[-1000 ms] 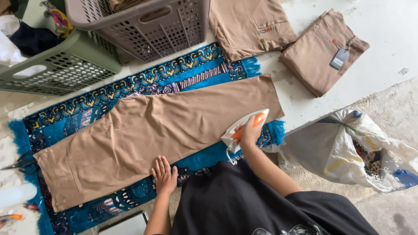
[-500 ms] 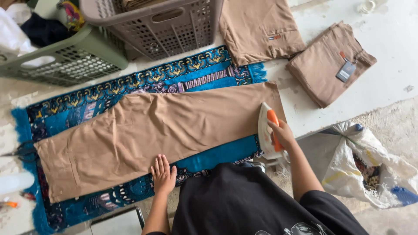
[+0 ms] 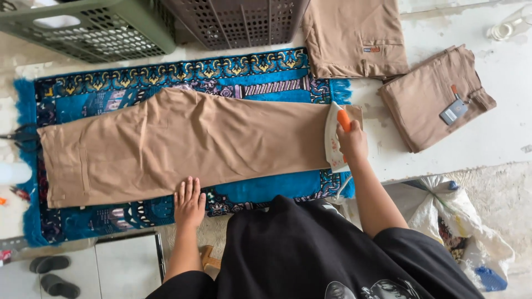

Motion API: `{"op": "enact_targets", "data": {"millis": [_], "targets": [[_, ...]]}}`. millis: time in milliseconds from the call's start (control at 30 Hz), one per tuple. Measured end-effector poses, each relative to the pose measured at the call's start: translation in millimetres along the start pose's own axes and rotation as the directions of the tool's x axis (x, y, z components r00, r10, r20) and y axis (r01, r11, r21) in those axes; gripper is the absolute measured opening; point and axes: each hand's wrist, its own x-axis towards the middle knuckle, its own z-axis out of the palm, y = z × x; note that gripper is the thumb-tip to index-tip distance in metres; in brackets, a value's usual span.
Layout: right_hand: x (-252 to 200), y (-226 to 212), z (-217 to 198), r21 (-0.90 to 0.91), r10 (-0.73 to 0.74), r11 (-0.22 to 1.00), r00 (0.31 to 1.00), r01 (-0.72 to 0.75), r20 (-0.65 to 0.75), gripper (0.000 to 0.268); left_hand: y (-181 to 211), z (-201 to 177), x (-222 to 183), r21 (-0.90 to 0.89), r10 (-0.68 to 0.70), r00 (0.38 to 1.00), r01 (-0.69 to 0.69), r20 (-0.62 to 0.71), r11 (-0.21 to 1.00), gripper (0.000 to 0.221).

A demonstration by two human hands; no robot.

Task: Ironing and folding a pair of tan pants on a patterned mat.

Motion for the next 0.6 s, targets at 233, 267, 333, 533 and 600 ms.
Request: {"op": "enact_targets", "data": {"millis": [233, 267, 333, 533, 600], "targets": [[13.6, 37.0, -14.2, -0.082, 0.015, 0.996, 0.999, -0.018, -0.039, 0.042, 9.0, 29.0, -43.0, -0.194, -0.221, 0.974, 0.209, -0.044, 0.959, 0.062], [24.2, 39.2, -13.3, -0.067, -0.002, 0.998, 0.999, -0.001, -0.041, 0.043, 15.6, 32.8, -56.0, -0.294, -0.247, 0.959, 0.197, -0.143, 0.935, 0.06], [36.5, 37.7, -13.8, -0.061, -0.02, 0.998, 0.999, 0.018, -0.03, 0.045, 28.1, 42.2, -81.8, -0.39, -0.293, 0.928, 0.188, -0.229, 0.902, 0.059], [36.5, 18.1, -36.9, -0.166, -0.066, 0.979, 0.958, 0.116, 0.278, 0.052, 46.4, 67.3, -140.8, -0.66, -0.654, 0.756, 0.502, 0.022, 0.558, 0.066], [19.3, 6.2, -51.6, -0.276, -0.147, 0.893, 0.811, 0.355, 0.567, 0.04, 33.5, 101.4, -160.1, -0.713, -0.717, 0.615, 0.659, 0.328, 0.239, 0.074]]}}
